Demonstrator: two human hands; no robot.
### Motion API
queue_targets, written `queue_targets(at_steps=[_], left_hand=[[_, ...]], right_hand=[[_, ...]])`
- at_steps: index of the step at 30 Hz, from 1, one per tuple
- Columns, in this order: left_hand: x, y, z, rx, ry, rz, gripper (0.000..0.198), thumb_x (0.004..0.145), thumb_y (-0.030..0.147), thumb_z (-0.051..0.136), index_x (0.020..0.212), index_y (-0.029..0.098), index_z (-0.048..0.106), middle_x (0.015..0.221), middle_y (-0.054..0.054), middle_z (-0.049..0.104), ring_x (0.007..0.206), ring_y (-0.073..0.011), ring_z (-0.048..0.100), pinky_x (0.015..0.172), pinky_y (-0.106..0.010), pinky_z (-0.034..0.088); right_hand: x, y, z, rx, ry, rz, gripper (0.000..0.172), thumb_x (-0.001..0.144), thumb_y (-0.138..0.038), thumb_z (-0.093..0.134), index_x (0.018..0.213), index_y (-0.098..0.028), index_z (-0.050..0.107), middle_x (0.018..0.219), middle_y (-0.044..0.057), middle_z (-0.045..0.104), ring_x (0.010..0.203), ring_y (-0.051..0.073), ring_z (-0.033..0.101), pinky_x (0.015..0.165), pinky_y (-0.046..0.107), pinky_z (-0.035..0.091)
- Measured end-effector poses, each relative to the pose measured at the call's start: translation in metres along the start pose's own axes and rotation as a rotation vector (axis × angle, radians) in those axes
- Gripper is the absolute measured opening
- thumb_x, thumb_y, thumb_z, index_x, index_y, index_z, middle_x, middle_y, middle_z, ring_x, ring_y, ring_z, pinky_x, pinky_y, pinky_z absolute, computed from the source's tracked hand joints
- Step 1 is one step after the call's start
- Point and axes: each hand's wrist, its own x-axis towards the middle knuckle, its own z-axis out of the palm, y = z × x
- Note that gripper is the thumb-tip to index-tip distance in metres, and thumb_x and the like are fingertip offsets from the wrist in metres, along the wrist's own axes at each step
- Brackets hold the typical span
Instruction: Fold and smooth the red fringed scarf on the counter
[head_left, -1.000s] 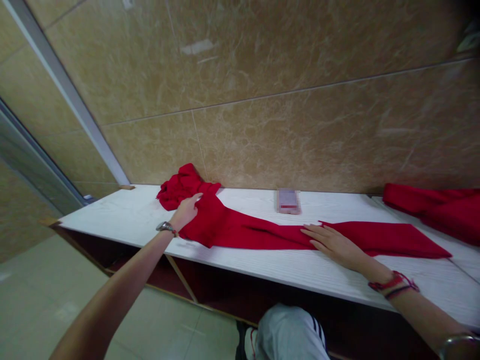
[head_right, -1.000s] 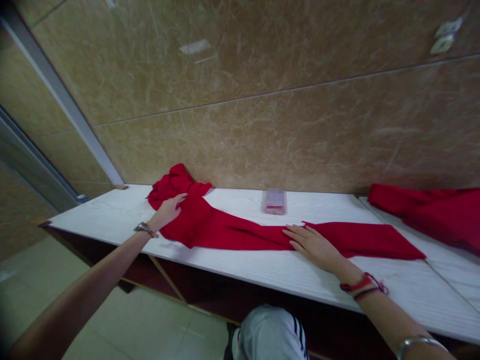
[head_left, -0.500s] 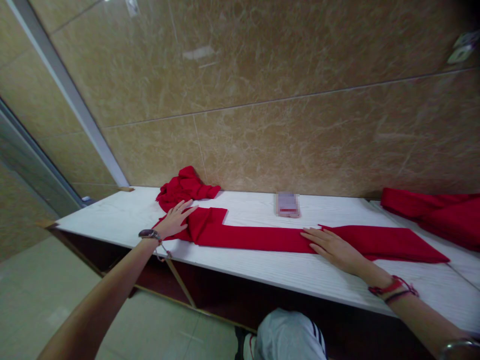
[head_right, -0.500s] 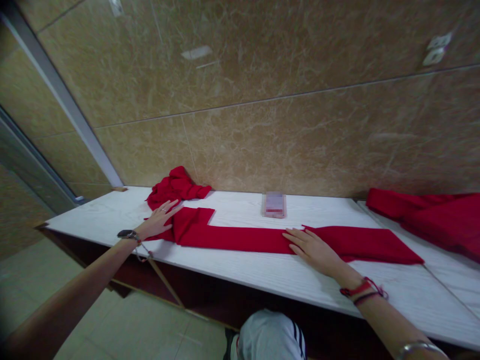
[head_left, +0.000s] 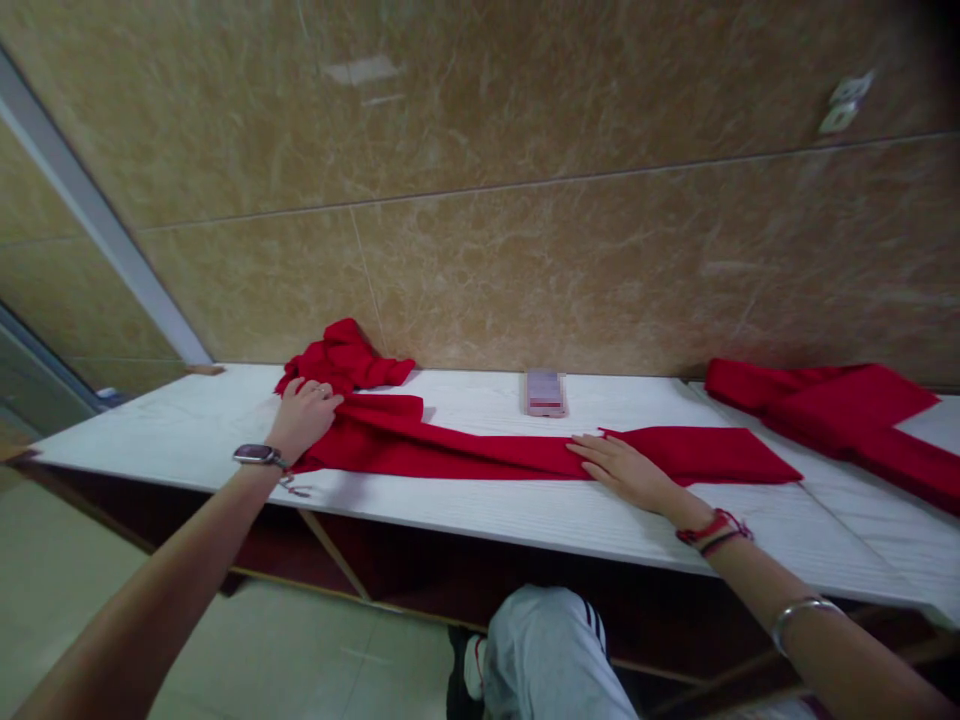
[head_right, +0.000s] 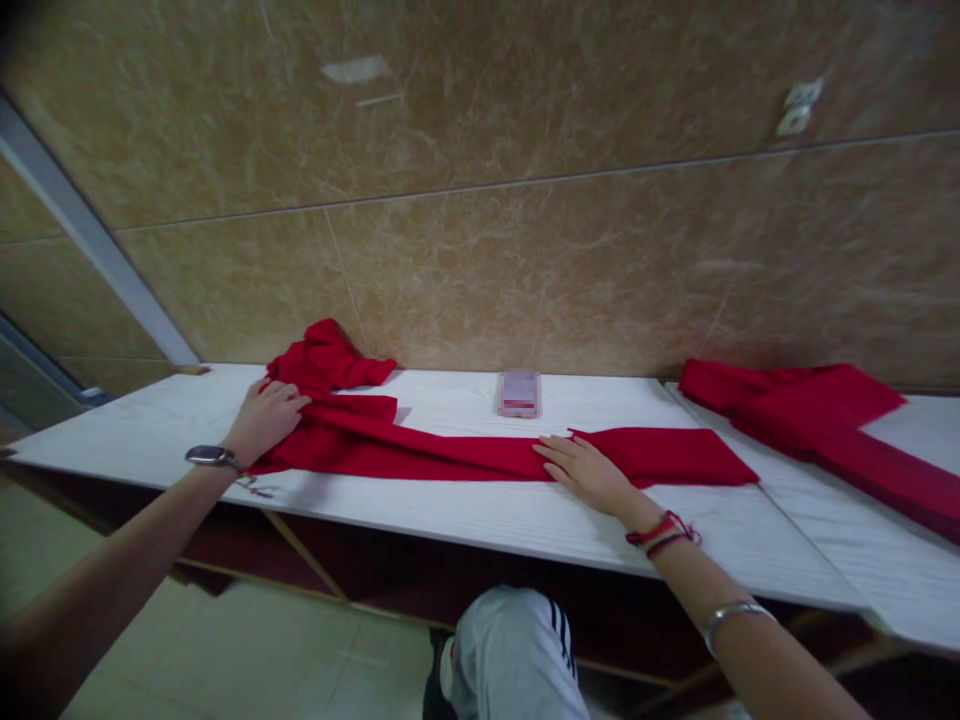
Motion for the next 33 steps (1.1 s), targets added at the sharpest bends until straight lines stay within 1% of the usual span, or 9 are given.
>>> queue_targets(at_steps=[2, 6, 12, 15, 20, 24, 26, 29, 33], left_hand=[[-0.005, 0.017, 0.001, 0.049, 0.004, -0.025, 0.026, 0.078, 0.011, 0.040, 0.085, 0.018, 0.065, 0.089, -0.010, 0.060, 0.094, -0.0253, 0.049, 0.096, -0.049, 0.024], [-0.018, 0.047, 0.008, 0.058, -0.101, 0.090, 0.032, 0.076, 0.005, 0.038, 0.084, 0.017, 0.066, 0.084, -0.010, 0.062, 0.090, -0.0234, 0.052, 0.099, -0.046, 0.022], [-0.038, 0.024, 0.007, 0.001, -0.073, 0.034, 0.032, 0.074, 0.004, 0.038, 0.077, 0.018, 0.067, 0.084, -0.012, 0.062, 0.090, -0.0272, 0.053, 0.099, -0.053, 0.020], [-0.035, 0.033, -0.005, -0.082, -0.068, 0.127, 0.037, 0.072, 0.003, 0.038, 0.086, 0.021, 0.067, 0.091, -0.011, 0.062, 0.099, -0.0272, 0.050, 0.101, -0.054, 0.017], [0.008, 0.109, -0.032, -0.332, -0.085, 0.431, 0.042, 0.074, 0.004, 0.042, 0.106, 0.023, 0.062, 0.113, -0.008, 0.057, 0.113, -0.0220, 0.044, 0.101, -0.041, 0.027], [0.051, 0.186, -0.035, -0.511, -0.092, 0.431, 0.036, 0.087, 0.023, 0.039, 0.120, 0.017, 0.052, 0.125, -0.010, 0.049, 0.119, -0.0199, 0.039, 0.101, -0.035, 0.029], [0.065, 0.217, -0.032, -0.609, -0.151, 0.463, 0.047, 0.087, 0.040, 0.042, 0.130, 0.020, 0.041, 0.137, -0.009, 0.038, 0.126, -0.0214, 0.031, 0.103, -0.035, 0.027], [0.079, 0.247, -0.029, -0.713, -0.242, 0.552, 0.057, 0.083, 0.052, 0.045, 0.133, 0.026, 0.036, 0.141, -0.006, 0.033, 0.129, -0.0217, 0.027, 0.104, -0.037, 0.024], [0.102, 0.268, -0.033, -0.793, -0.129, 0.562, 0.041, 0.089, 0.042, 0.039, 0.124, 0.023, 0.049, 0.136, -0.006, 0.040, 0.126, -0.0188, 0.032, 0.105, -0.035, 0.023]], right_hand=[[0.000, 0.000, 0.000, -0.001, -0.011, 0.002, 0.044, 0.092, -0.037, 0.027, 0.126, -0.019, 0.047, 0.130, 0.008, 0.048, 0.121, 0.020, 0.041, 0.103, 0.044, 0.029], [-0.001, 0.003, 0.001, 0.000, 0.001, -0.016, 0.043, 0.092, -0.036, 0.027, 0.128, -0.021, 0.045, 0.131, 0.007, 0.048, 0.121, 0.019, 0.041, 0.103, 0.044, 0.029], [0.000, 0.004, 0.002, -0.021, 0.004, -0.036, 0.041, 0.092, -0.034, 0.028, 0.127, -0.022, 0.046, 0.131, 0.008, 0.048, 0.121, 0.020, 0.041, 0.102, 0.045, 0.030], [0.000, 0.002, 0.000, -0.022, 0.010, -0.034, 0.041, 0.092, -0.033, 0.029, 0.127, -0.022, 0.046, 0.130, 0.008, 0.048, 0.120, 0.020, 0.042, 0.102, 0.045, 0.030], [0.002, -0.002, -0.004, -0.008, 0.019, -0.011, 0.039, 0.091, -0.033, 0.031, 0.125, -0.022, 0.048, 0.129, 0.008, 0.050, 0.119, 0.021, 0.043, 0.101, 0.045, 0.031], [0.003, -0.004, -0.007, -0.014, 0.007, -0.014, 0.039, 0.092, -0.031, 0.032, 0.124, -0.020, 0.049, 0.128, 0.009, 0.050, 0.119, 0.020, 0.043, 0.102, 0.044, 0.029], [0.003, -0.005, -0.009, -0.011, 0.004, -0.013, 0.038, 0.092, -0.030, 0.032, 0.124, -0.019, 0.049, 0.128, 0.009, 0.051, 0.119, 0.020, 0.043, 0.102, 0.044, 0.029], [0.003, -0.007, -0.013, 0.016, 0.028, -0.004, 0.037, 0.091, -0.030, 0.033, 0.122, -0.019, 0.050, 0.125, 0.009, 0.053, 0.117, 0.020, 0.045, 0.100, 0.042, 0.033], [0.000, 0.003, -0.022, 0.090, 0.198, 0.078, 0.036, 0.091, -0.027, 0.032, 0.115, -0.018, 0.056, 0.115, 0.009, 0.060, 0.108, 0.019, 0.052, 0.095, 0.040, 0.039]])
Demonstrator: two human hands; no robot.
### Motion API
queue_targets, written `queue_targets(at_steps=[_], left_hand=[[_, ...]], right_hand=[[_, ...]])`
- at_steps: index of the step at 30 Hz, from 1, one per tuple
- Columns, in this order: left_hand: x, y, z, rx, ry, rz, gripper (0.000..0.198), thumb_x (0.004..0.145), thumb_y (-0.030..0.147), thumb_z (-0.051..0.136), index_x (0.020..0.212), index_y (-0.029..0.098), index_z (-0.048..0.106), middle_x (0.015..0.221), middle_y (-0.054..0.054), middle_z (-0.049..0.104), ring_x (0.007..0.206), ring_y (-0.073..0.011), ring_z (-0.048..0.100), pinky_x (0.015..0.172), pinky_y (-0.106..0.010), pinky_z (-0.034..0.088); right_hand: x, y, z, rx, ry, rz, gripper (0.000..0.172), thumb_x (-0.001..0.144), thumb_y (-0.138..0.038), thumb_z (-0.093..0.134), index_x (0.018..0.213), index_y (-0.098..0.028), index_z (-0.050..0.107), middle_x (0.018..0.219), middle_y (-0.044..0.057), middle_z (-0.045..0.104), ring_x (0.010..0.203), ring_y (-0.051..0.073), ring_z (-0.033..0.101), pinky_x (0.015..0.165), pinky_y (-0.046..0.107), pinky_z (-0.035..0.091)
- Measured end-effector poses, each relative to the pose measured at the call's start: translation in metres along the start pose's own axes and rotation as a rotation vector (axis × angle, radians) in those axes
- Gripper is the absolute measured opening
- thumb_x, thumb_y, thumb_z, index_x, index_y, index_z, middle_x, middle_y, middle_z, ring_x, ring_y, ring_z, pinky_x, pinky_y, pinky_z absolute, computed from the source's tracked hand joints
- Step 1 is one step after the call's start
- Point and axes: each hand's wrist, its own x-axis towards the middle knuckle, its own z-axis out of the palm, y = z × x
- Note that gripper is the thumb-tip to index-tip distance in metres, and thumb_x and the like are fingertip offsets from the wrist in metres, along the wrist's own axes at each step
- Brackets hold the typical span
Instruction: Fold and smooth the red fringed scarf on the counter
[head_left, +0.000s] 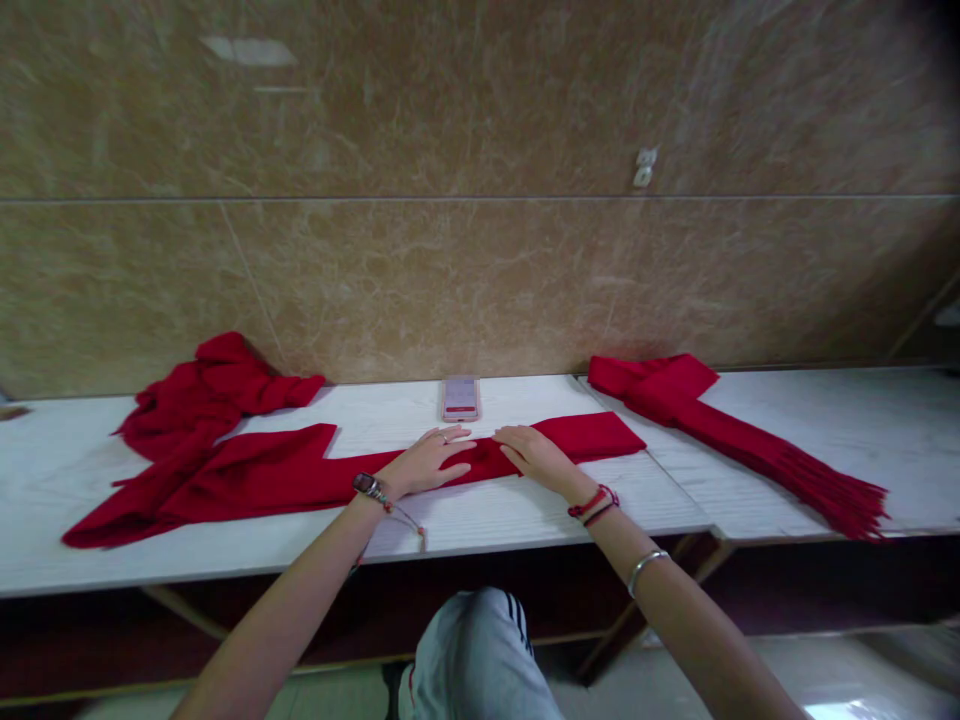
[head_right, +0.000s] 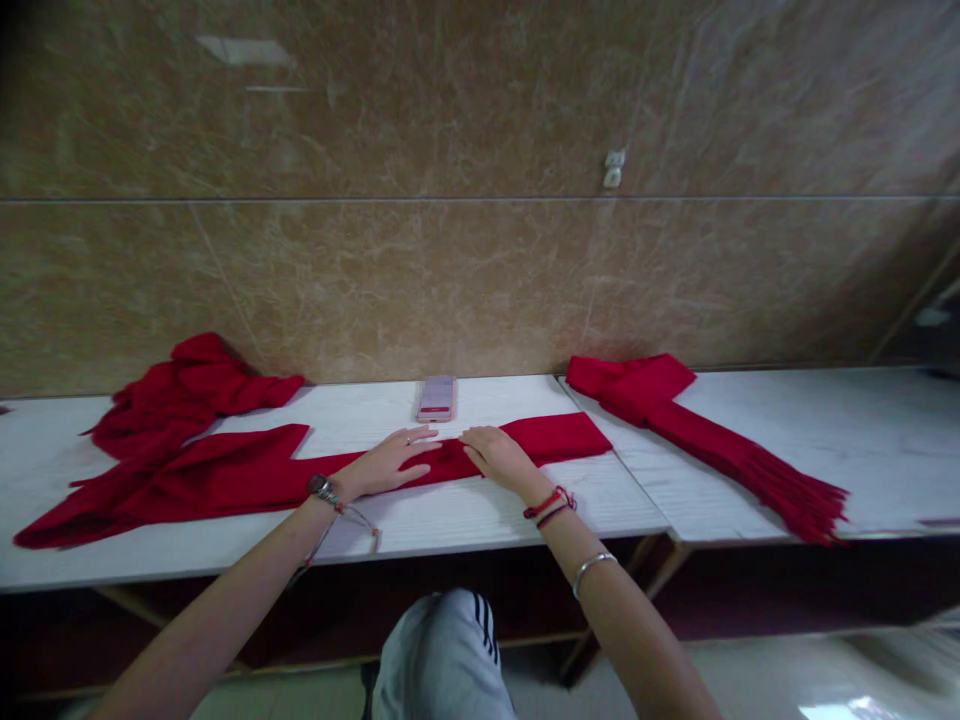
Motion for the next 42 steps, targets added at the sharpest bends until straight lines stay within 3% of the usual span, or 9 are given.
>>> queue_targets(at_steps=[4, 6, 9, 15, 19, 23, 28, 36, 42], left_hand=[[0.032, 0.002, 0.009, -0.025, 0.054, 0.016, 0.039, 0.091, 0.034, 0.036, 0.126, 0.020, 0.047, 0.135, -0.007, 0.041, 0.123, -0.0170, 0.038, 0.103, -0.031, 0.027], [0.042, 0.002, 0.019, -0.024, 0.000, 0.031, 0.043, 0.090, 0.037, 0.039, 0.131, 0.023, 0.041, 0.137, -0.006, 0.039, 0.124, -0.0169, 0.036, 0.103, -0.031, 0.027], [0.045, -0.001, 0.032, -0.002, -0.055, 0.037, 0.043, 0.090, 0.039, 0.037, 0.131, 0.028, 0.039, 0.139, -0.003, 0.037, 0.127, -0.0176, 0.031, 0.104, -0.033, 0.024], [0.039, -0.010, 0.035, 0.030, -0.069, -0.060, 0.043, 0.090, 0.045, 0.035, 0.130, 0.030, 0.040, 0.138, -0.003, 0.037, 0.130, -0.0206, 0.025, 0.103, -0.040, 0.022], [0.037, -0.010, 0.032, 0.041, -0.029, -0.046, 0.042, 0.090, 0.043, 0.035, 0.129, 0.029, 0.042, 0.138, -0.004, 0.037, 0.129, -0.0196, 0.026, 0.103, -0.039, 0.020], [0.035, -0.009, 0.032, 0.064, 0.023, 0.006, 0.042, 0.091, 0.040, 0.036, 0.129, 0.025, 0.042, 0.139, -0.004, 0.035, 0.130, -0.0188, 0.023, 0.105, -0.037, 0.016], [0.032, -0.010, 0.037, 0.021, -0.132, -0.095, 0.051, 0.091, 0.047, 0.030, 0.136, 0.023, 0.031, 0.141, -0.004, 0.032, 0.130, -0.0205, 0.025, 0.102, -0.036, 0.022], [0.027, -0.007, 0.032, 0.021, -0.119, -0.265, 0.050, 0.089, 0.047, 0.035, 0.130, 0.018, 0.038, 0.139, -0.010, 0.034, 0.128, -0.0241, 0.029, 0.101, -0.041, 0.024], [0.028, -0.001, 0.022, -0.008, 0.049, -0.121, 0.016, 0.083, 0.025, 0.051, 0.095, 0.015, 0.054, 0.098, -0.006, 0.059, 0.090, -0.0175, 0.055, 0.081, -0.027, 0.041]], right_hand=[[-0.006, 0.025, -0.010, -0.052, 0.243, 0.234, 0.037, 0.090, -0.025, 0.028, 0.112, -0.018, 0.057, 0.112, 0.011, 0.061, 0.108, 0.020, 0.052, 0.094, 0.040, 0.040], [-0.012, 0.034, -0.010, -0.159, 0.196, 0.380, 0.036, 0.089, -0.026, 0.030, 0.113, -0.018, 0.055, 0.117, 0.012, 0.058, 0.112, 0.023, 0.049, 0.095, 0.046, 0.037], [-0.020, 0.039, -0.006, -0.325, -0.021, 0.508, 0.036, 0.089, -0.031, 0.035, 0.118, -0.019, 0.052, 0.127, 0.014, 0.050, 0.119, 0.029, 0.041, 0.095, 0.056, 0.030], [-0.023, 0.036, -0.003, -0.376, -0.100, 0.524, 0.038, 0.090, -0.036, 0.035, 0.122, -0.022, 0.048, 0.132, 0.013, 0.045, 0.123, 0.030, 0.036, 0.095, 0.057, 0.028], [-0.014, 0.031, -0.011, -0.330, 0.008, 0.527, 0.040, 0.091, -0.031, 0.033, 0.124, -0.015, 0.046, 0.133, 0.015, 0.044, 0.124, 0.027, 0.035, 0.101, 0.053, 0.023], [-0.006, 0.014, -0.005, -0.219, -0.007, 0.198, 0.038, 0.090, -0.027, 0.034, 0.124, -0.016, 0.048, 0.132, 0.011, 0.046, 0.124, 0.020, 0.036, 0.103, 0.041, 0.028], [-0.006, 0.003, 0.014, -0.232, -0.185, -0.013, 0.040, 0.091, -0.028, 0.035, 0.127, -0.014, 0.046, 0.129, 0.011, 0.049, 0.120, 0.021, 0.041, 0.099, 0.040, 0.034], [-0.007, 0.001, 0.015, -0.289, -0.161, 0.135, 0.043, 0.091, -0.030, 0.034, 0.125, -0.007, 0.046, 0.130, 0.016, 0.046, 0.122, 0.023, 0.038, 0.100, 0.041, 0.031], [-0.006, 0.016, -0.006, -0.369, 0.066, 0.435, 0.035, 0.086, -0.014, 0.033, 0.114, -0.012, 0.055, 0.116, 0.011, 0.058, 0.111, 0.021, 0.047, 0.102, 0.040, 0.023]])
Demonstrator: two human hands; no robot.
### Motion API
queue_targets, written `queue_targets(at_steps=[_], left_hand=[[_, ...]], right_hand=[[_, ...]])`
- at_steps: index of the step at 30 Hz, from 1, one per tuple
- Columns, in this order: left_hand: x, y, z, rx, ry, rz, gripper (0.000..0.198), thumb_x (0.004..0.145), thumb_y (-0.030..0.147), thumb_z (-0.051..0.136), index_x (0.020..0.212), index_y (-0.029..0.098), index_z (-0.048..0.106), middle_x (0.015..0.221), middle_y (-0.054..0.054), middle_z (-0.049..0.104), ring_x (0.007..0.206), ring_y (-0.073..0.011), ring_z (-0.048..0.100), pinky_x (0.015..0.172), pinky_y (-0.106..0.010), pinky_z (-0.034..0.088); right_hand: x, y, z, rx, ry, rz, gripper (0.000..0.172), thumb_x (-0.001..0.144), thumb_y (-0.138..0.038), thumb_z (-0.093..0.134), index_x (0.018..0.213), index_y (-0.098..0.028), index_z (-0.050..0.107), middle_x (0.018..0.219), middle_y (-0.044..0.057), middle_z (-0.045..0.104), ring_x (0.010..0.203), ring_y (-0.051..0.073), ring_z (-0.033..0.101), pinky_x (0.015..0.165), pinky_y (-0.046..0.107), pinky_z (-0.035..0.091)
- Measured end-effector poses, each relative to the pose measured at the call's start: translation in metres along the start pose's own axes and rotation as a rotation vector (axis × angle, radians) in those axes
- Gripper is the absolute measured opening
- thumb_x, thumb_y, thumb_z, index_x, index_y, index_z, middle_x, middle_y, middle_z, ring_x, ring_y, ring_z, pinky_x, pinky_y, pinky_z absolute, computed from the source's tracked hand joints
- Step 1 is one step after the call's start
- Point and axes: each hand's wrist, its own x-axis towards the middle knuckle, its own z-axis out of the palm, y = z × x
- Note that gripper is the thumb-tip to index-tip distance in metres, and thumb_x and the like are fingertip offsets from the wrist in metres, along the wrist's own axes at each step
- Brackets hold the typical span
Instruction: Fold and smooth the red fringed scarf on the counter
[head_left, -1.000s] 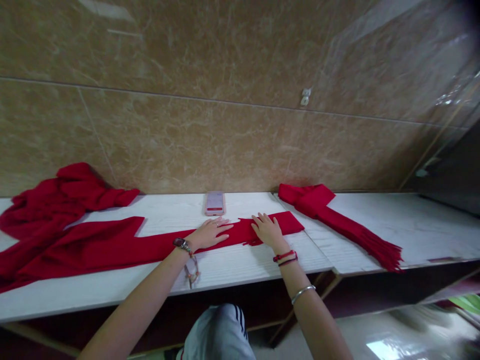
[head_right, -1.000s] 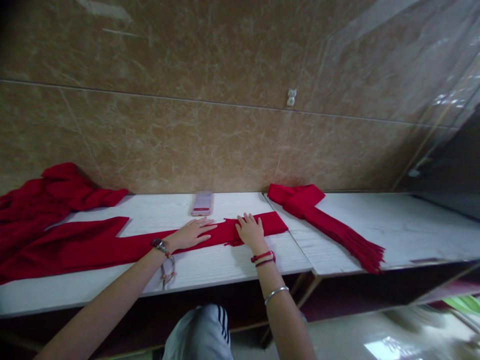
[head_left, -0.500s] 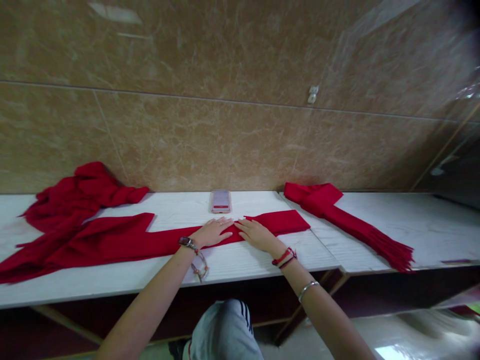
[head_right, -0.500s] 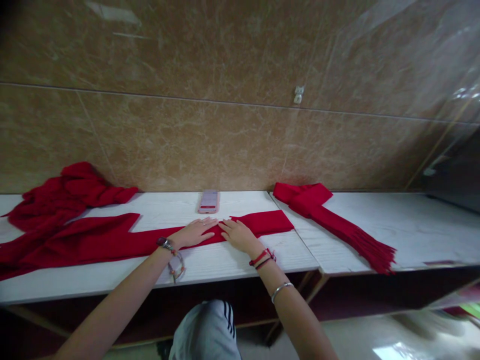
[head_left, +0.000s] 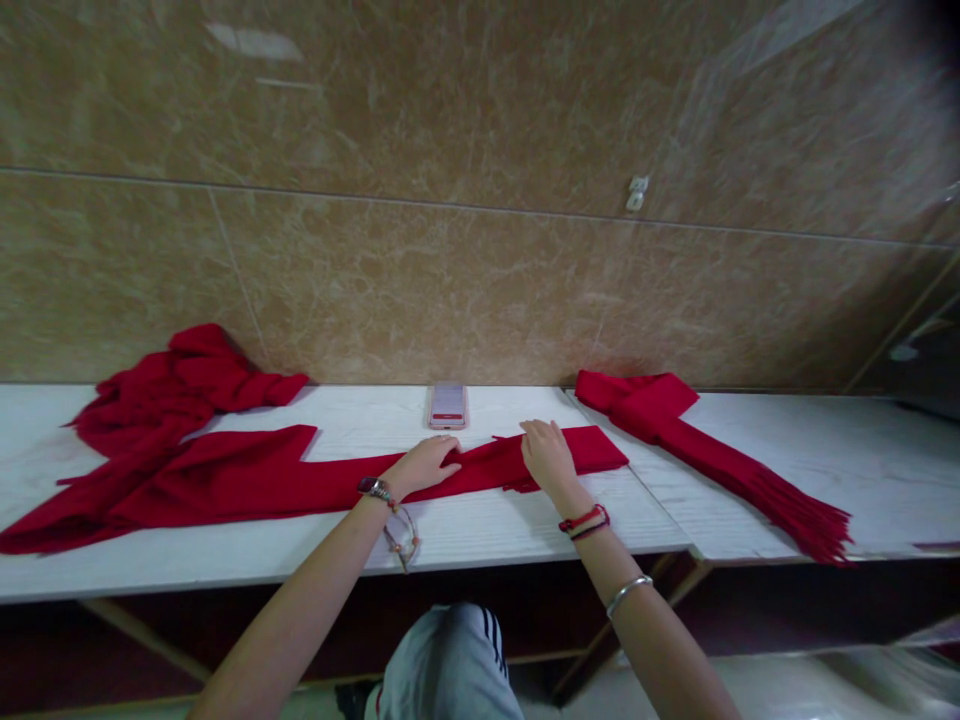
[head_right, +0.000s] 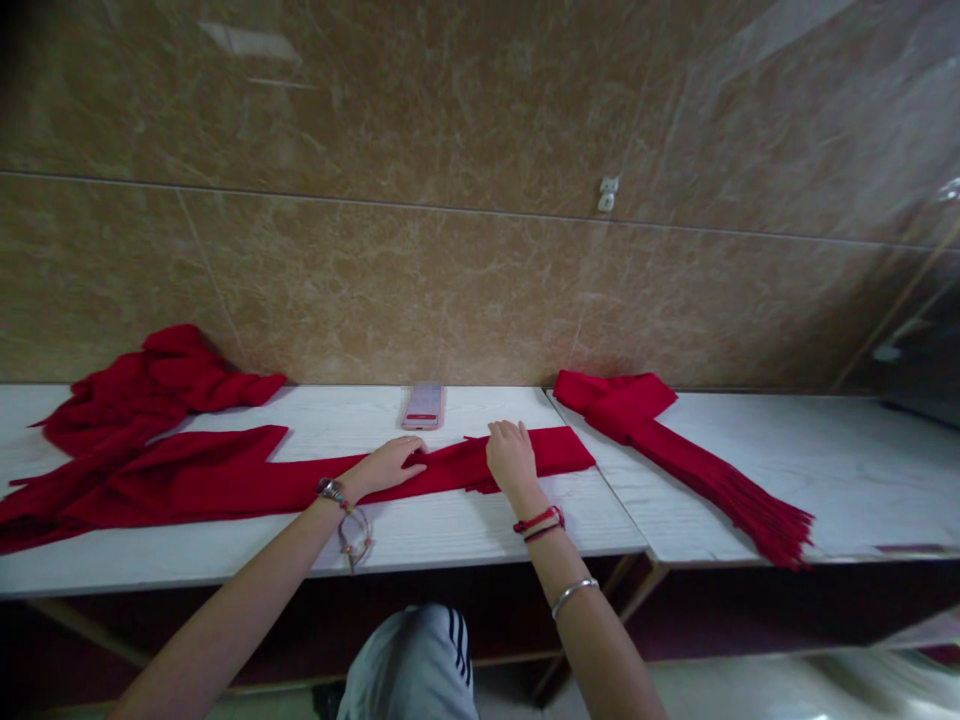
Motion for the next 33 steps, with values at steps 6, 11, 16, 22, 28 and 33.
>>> queue_targets(at_steps=[6, 11, 16, 22, 28, 33], left_hand=[[-0.001, 0.024, -0.008, 0.235, 0.003, 0.317, 0.018, 0.084, 0.009, 0.043, 0.087, 0.020, 0.057, 0.087, -0.003, 0.057, 0.080, -0.0162, 0.054, 0.072, -0.027, 0.041], [-0.001, 0.027, -0.007, 0.197, 0.007, 0.326, 0.017, 0.085, 0.011, 0.043, 0.086, 0.020, 0.058, 0.087, -0.003, 0.059, 0.083, -0.0165, 0.055, 0.075, -0.027, 0.043], [0.001, 0.003, 0.001, -0.046, 0.128, -0.112, 0.034, 0.085, 0.025, 0.049, 0.118, 0.021, 0.046, 0.114, -0.005, 0.055, 0.095, -0.0160, 0.056, 0.083, -0.026, 0.043], [0.000, -0.018, 0.005, 0.025, 0.066, -0.279, 0.040, 0.085, 0.026, 0.050, 0.123, 0.018, 0.043, 0.118, -0.009, 0.053, 0.097, -0.0181, 0.056, 0.084, -0.026, 0.043], [-0.008, -0.021, -0.002, 0.171, 0.016, -0.425, 0.034, 0.089, 0.032, 0.043, 0.120, 0.021, 0.046, 0.109, -0.010, 0.056, 0.094, -0.0204, 0.058, 0.078, -0.029, 0.045], [-0.030, -0.016, -0.008, 0.254, 0.059, -0.392, 0.036, 0.090, 0.032, 0.039, 0.121, 0.015, 0.046, 0.113, -0.015, 0.053, 0.099, -0.0242, 0.055, 0.081, -0.036, 0.043]], right_hand=[[-0.004, 0.009, 0.001, -0.069, -0.079, 0.057, 0.035, 0.080, -0.010, 0.039, 0.110, -0.016, 0.057, 0.106, 0.011, 0.060, 0.103, 0.023, 0.049, 0.095, 0.039, 0.028], [-0.004, 0.008, 0.002, -0.071, -0.065, 0.100, 0.031, 0.080, -0.011, 0.041, 0.104, -0.016, 0.060, 0.103, 0.013, 0.058, 0.099, 0.023, 0.051, 0.089, 0.036, 0.034], [-0.001, -0.001, -0.001, 0.052, 0.059, -0.131, 0.034, 0.083, -0.012, 0.039, 0.112, -0.015, 0.055, 0.118, 0.012, 0.053, 0.111, 0.022, 0.045, 0.098, 0.040, 0.030], [-0.008, -0.012, 0.008, 0.112, -0.170, -0.524, 0.035, 0.091, -0.024, 0.034, 0.122, -0.019, 0.050, 0.125, 0.009, 0.053, 0.117, 0.020, 0.043, 0.097, 0.041, 0.035], [-0.008, -0.007, 0.018, 0.092, -0.215, -0.471, 0.041, 0.092, -0.028, 0.033, 0.130, -0.015, 0.042, 0.133, 0.010, 0.045, 0.123, 0.020, 0.037, 0.101, 0.041, 0.031], [-0.007, -0.005, 0.022, 0.089, -0.217, -0.408, 0.042, 0.092, -0.029, 0.031, 0.130, -0.014, 0.042, 0.133, 0.009, 0.045, 0.124, 0.020, 0.037, 0.102, 0.041, 0.030]])
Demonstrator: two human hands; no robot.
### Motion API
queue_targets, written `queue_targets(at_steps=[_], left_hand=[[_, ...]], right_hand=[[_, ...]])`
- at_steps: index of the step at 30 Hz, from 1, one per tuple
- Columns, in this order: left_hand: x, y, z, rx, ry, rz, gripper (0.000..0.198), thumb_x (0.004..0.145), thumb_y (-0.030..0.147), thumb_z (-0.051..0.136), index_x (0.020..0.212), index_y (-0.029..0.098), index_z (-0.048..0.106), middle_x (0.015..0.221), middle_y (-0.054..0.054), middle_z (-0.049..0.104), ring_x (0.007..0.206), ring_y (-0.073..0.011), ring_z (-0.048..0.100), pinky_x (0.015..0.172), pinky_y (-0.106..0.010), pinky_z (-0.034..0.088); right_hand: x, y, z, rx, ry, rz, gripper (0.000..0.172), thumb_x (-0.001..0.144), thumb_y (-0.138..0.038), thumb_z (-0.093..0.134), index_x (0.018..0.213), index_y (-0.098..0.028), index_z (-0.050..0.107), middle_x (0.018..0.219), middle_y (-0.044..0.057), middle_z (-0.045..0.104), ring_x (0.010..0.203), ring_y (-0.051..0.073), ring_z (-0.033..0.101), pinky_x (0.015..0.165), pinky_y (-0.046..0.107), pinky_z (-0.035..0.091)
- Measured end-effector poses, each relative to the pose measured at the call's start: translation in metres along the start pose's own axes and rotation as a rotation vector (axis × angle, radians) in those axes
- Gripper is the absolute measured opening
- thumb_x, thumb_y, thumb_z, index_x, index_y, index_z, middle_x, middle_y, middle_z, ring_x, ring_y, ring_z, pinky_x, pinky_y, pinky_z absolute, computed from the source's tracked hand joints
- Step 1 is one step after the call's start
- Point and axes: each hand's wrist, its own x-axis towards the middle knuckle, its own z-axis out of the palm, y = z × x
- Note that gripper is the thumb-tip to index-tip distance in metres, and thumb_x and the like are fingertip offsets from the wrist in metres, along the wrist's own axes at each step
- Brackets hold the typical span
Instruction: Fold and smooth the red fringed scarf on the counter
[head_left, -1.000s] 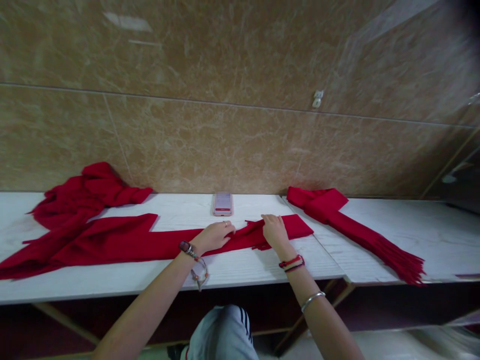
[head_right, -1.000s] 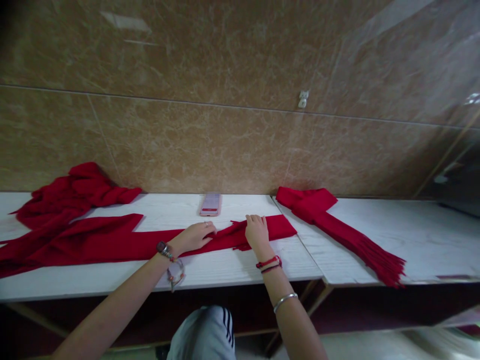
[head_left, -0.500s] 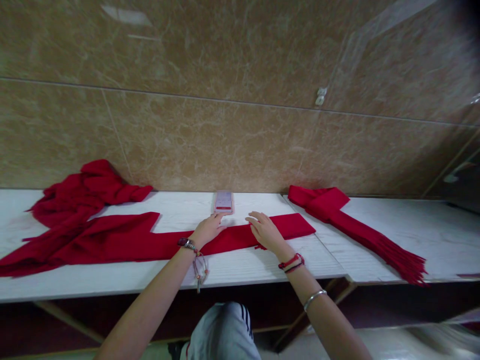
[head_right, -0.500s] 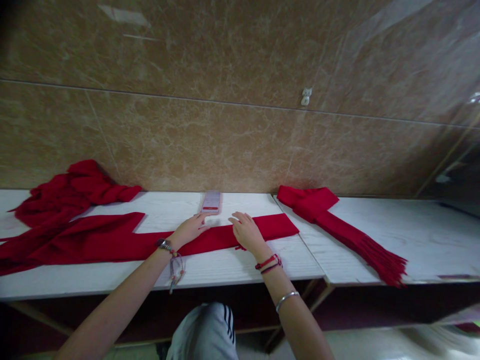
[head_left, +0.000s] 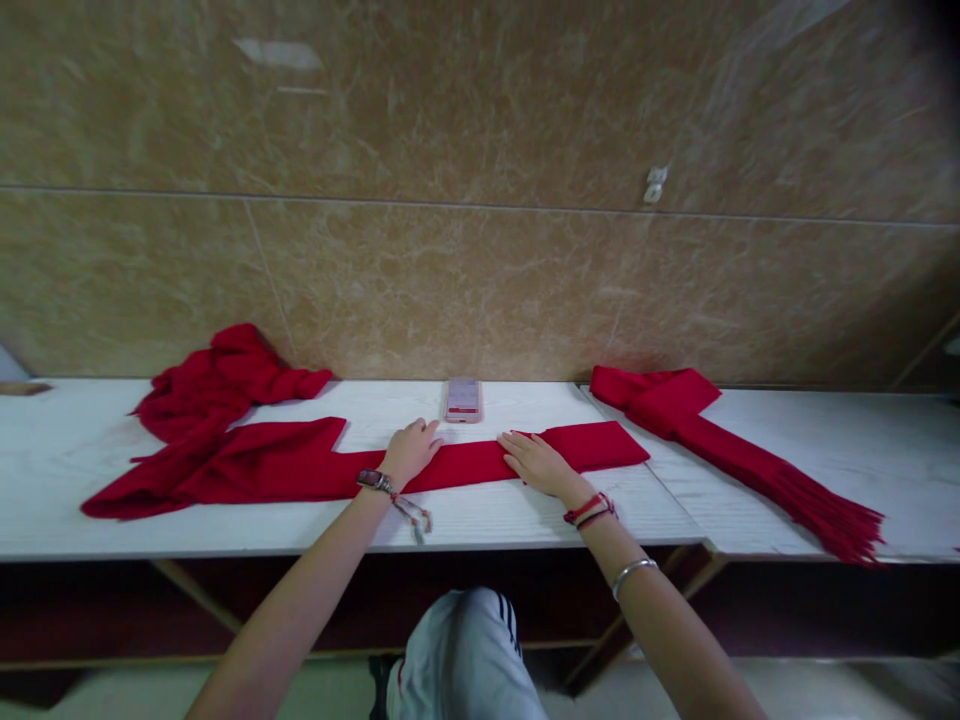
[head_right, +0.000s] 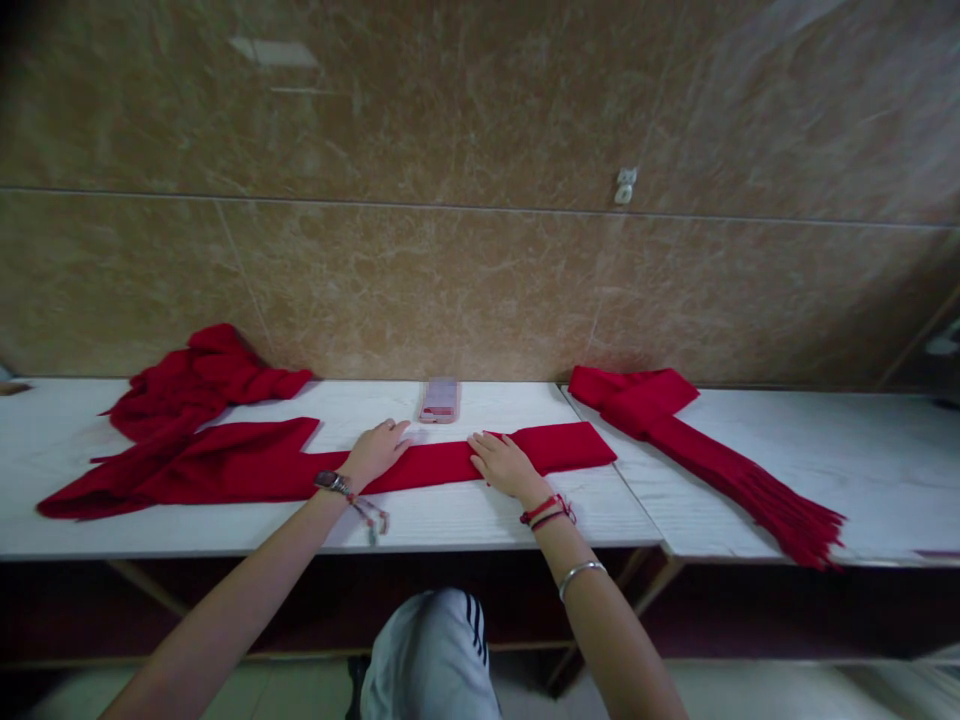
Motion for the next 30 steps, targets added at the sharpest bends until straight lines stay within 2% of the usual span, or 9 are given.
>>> queue_targets(at_steps=[3, 7, 12, 16, 19, 22, 25, 27, 30], left_hand=[[-0.018, 0.001, -0.004, -0.058, 0.019, 0.249, 0.041, 0.089, 0.037, 0.041, 0.127, 0.022, 0.042, 0.133, -0.011, 0.040, 0.121, -0.0244, 0.038, 0.097, -0.041, 0.031], [-0.031, -0.008, -0.004, -0.135, -0.181, 0.416, 0.044, 0.092, 0.041, 0.033, 0.134, 0.028, 0.033, 0.142, -0.004, 0.031, 0.130, -0.0212, 0.024, 0.104, -0.043, 0.020], [-0.030, -0.030, 0.001, -0.172, -0.217, 0.377, 0.047, 0.092, 0.039, 0.030, 0.137, 0.023, 0.029, 0.143, -0.004, 0.028, 0.131, -0.0160, 0.022, 0.107, -0.035, 0.016], [-0.030, -0.032, 0.003, -0.143, -0.197, 0.312, 0.051, 0.090, 0.035, 0.031, 0.137, 0.017, 0.027, 0.143, -0.007, 0.026, 0.132, -0.0147, 0.022, 0.107, -0.033, 0.016], [-0.031, -0.029, 0.003, -0.124, -0.170, 0.274, 0.056, 0.087, 0.035, 0.035, 0.137, 0.011, 0.027, 0.143, -0.012, 0.024, 0.132, -0.0165, 0.021, 0.107, -0.032, 0.018], [-0.032, -0.029, 0.005, -0.111, -0.140, 0.213, 0.059, 0.085, 0.036, 0.037, 0.135, 0.006, 0.027, 0.142, -0.016, 0.024, 0.131, -0.0198, 0.022, 0.107, -0.033, 0.020], [-0.032, -0.031, 0.009, -0.087, -0.132, 0.172, 0.059, 0.085, 0.037, 0.036, 0.134, 0.005, 0.029, 0.141, -0.018, 0.026, 0.131, -0.0224, 0.023, 0.106, -0.036, 0.020], [-0.033, -0.033, 0.011, -0.072, -0.137, 0.178, 0.057, 0.086, 0.037, 0.034, 0.134, 0.006, 0.029, 0.141, -0.017, 0.026, 0.131, -0.0221, 0.022, 0.106, -0.037, 0.020], [-0.033, -0.034, 0.014, -0.064, -0.144, 0.199, 0.057, 0.087, 0.037, 0.032, 0.135, 0.006, 0.028, 0.142, -0.016, 0.025, 0.132, -0.0208, 0.021, 0.106, -0.036, 0.018]], right_hand=[[0.001, 0.002, 0.002, -0.003, 0.006, 0.027, 0.041, 0.092, -0.027, 0.032, 0.128, -0.013, 0.044, 0.131, 0.011, 0.046, 0.124, 0.020, 0.038, 0.101, 0.040, 0.031], [0.001, 0.005, 0.003, 0.027, 0.001, 0.063, 0.040, 0.091, -0.026, 0.032, 0.127, -0.013, 0.045, 0.131, 0.010, 0.047, 0.123, 0.020, 0.039, 0.101, 0.041, 0.031], [0.001, 0.010, 0.000, 0.107, -0.024, 0.058, 0.040, 0.088, -0.021, 0.034, 0.126, -0.012, 0.046, 0.130, 0.011, 0.048, 0.123, 0.019, 0.039, 0.102, 0.039, 0.030], [0.009, 0.006, -0.008, 0.147, -0.068, 0.158, 0.046, 0.083, -0.009, 0.031, 0.127, -0.012, 0.044, 0.132, 0.012, 0.046, 0.124, 0.021, 0.037, 0.102, 0.046, 0.027], [0.028, -0.020, -0.018, 0.167, -0.013, 0.190, 0.046, 0.084, -0.012, 0.031, 0.130, -0.013, 0.040, 0.133, 0.014, 0.044, 0.126, 0.023, 0.034, 0.100, 0.052, 0.025], [0.050, -0.064, -0.020, 0.173, 0.072, 0.051, 0.043, 0.088, -0.019, 0.031, 0.130, -0.014, 0.039, 0.133, 0.013, 0.044, 0.125, 0.020, 0.035, 0.102, 0.047, 0.026], [0.062, -0.102, -0.008, 0.095, 0.046, -0.045, 0.041, 0.090, -0.023, 0.030, 0.128, -0.012, 0.041, 0.134, 0.014, 0.042, 0.126, 0.021, 0.033, 0.102, 0.046, 0.026], [0.061, -0.110, 0.002, 0.066, 0.003, -0.053, 0.043, 0.091, -0.026, 0.030, 0.130, -0.013, 0.039, 0.135, 0.013, 0.041, 0.126, 0.022, 0.033, 0.101, 0.046, 0.028], [0.049, -0.090, 0.010, 0.034, -0.034, -0.019, 0.044, 0.091, -0.030, 0.031, 0.133, -0.015, 0.036, 0.137, 0.011, 0.038, 0.127, 0.022, 0.032, 0.099, 0.046, 0.030]])
